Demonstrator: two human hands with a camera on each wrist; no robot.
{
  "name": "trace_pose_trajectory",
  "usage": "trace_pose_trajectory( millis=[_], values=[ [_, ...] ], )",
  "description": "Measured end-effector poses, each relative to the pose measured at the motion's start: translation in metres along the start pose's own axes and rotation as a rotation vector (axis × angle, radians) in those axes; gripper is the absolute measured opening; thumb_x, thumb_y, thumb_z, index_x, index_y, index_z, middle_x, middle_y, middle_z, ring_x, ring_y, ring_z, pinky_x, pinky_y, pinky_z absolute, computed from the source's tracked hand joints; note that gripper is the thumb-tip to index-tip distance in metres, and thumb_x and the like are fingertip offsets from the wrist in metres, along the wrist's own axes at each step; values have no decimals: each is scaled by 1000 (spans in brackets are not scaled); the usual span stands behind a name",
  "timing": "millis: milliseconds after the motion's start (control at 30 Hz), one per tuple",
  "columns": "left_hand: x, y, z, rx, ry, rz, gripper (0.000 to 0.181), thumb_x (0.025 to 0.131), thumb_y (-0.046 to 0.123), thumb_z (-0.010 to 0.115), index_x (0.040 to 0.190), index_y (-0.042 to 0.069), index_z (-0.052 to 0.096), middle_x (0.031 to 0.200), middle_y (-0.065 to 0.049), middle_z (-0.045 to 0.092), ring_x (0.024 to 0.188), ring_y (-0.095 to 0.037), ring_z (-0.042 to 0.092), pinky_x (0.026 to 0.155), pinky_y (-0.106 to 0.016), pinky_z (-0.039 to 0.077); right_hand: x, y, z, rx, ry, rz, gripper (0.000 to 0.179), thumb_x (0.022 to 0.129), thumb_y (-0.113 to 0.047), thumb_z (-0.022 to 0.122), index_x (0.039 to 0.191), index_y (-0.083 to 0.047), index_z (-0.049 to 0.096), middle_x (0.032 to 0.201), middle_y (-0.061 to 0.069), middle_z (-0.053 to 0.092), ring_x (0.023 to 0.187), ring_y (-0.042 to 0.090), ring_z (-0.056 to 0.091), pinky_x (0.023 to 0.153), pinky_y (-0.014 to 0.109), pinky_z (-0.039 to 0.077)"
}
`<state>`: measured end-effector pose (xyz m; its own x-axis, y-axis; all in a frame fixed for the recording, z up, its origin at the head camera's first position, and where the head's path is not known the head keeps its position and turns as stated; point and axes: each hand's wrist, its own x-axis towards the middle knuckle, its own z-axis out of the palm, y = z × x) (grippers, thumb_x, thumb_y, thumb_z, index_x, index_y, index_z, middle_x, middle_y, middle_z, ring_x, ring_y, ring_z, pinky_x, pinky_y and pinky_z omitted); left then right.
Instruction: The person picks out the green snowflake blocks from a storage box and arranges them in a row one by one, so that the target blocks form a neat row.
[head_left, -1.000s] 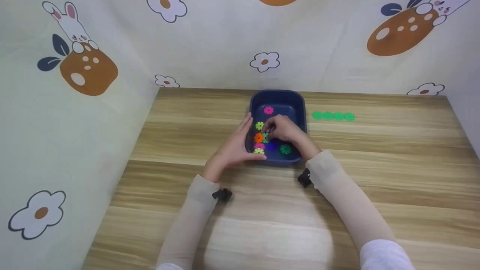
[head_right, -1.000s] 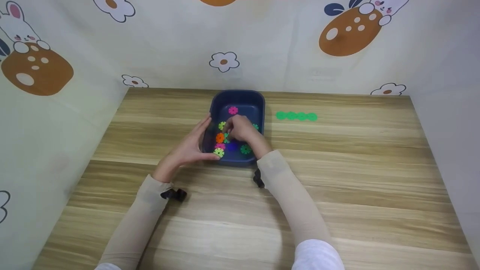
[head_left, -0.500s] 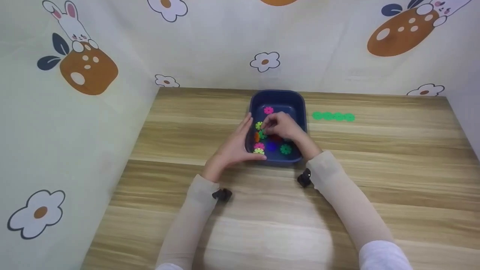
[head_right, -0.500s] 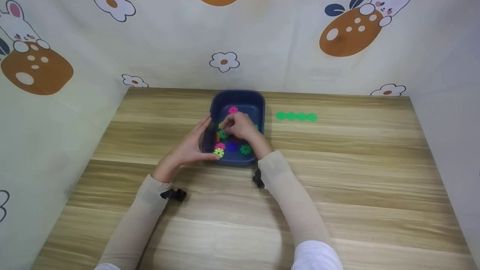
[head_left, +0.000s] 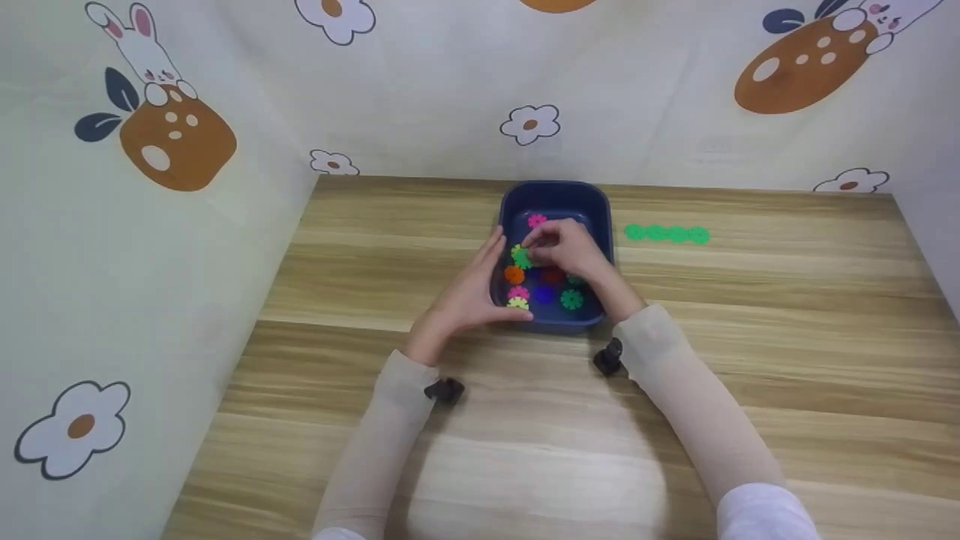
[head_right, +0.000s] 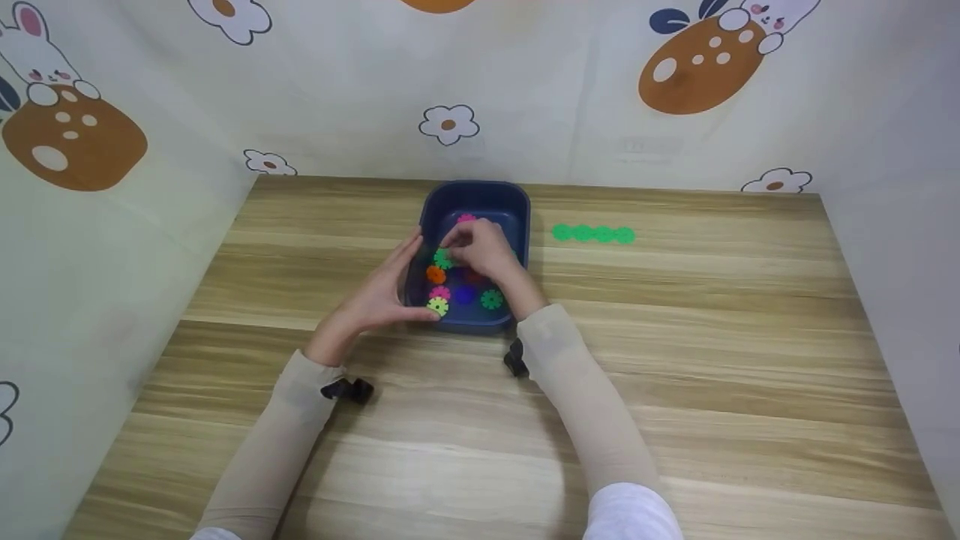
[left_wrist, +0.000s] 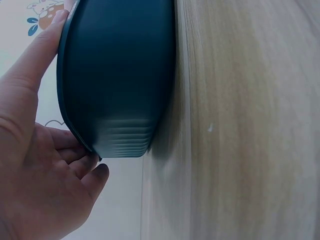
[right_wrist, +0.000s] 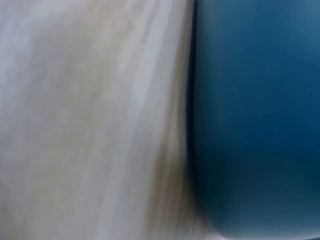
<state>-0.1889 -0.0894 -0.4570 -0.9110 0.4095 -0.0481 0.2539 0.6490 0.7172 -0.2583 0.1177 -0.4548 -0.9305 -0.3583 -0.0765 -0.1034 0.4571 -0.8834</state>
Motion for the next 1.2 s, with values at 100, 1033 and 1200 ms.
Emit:
trace_pose_trajectory(
  millis=[100,1033,1200],
  values=[
    [0,0,0,-5,0,-6,120,73,48,86,161,13,12,171,3,1,156,-27,16,124,-50,25,0,1,0,24,20,-7,16,91,-7,71,105,0,74,104,19,74,83,12,69,81,25,61],
    [0,3,0,-13,-6,-59,125,71,53,86,162,23,7,170,7,1,157,-24,15,124,-50,25,-14,-3,-68,314,240,-14,31,90,-2,70,117,14,66,90,-9,73,78,0,69,74,18,60],
    [0,3,0,-13,-7,-61,125,70,52,87,162,22,7,171,6,1,157,-24,14,124,-50,25,-28,-1,-90,368,275,-17,34,91,0,68,119,19,62,87,-9,73,77,2,71,75,20,60]
  ],
)
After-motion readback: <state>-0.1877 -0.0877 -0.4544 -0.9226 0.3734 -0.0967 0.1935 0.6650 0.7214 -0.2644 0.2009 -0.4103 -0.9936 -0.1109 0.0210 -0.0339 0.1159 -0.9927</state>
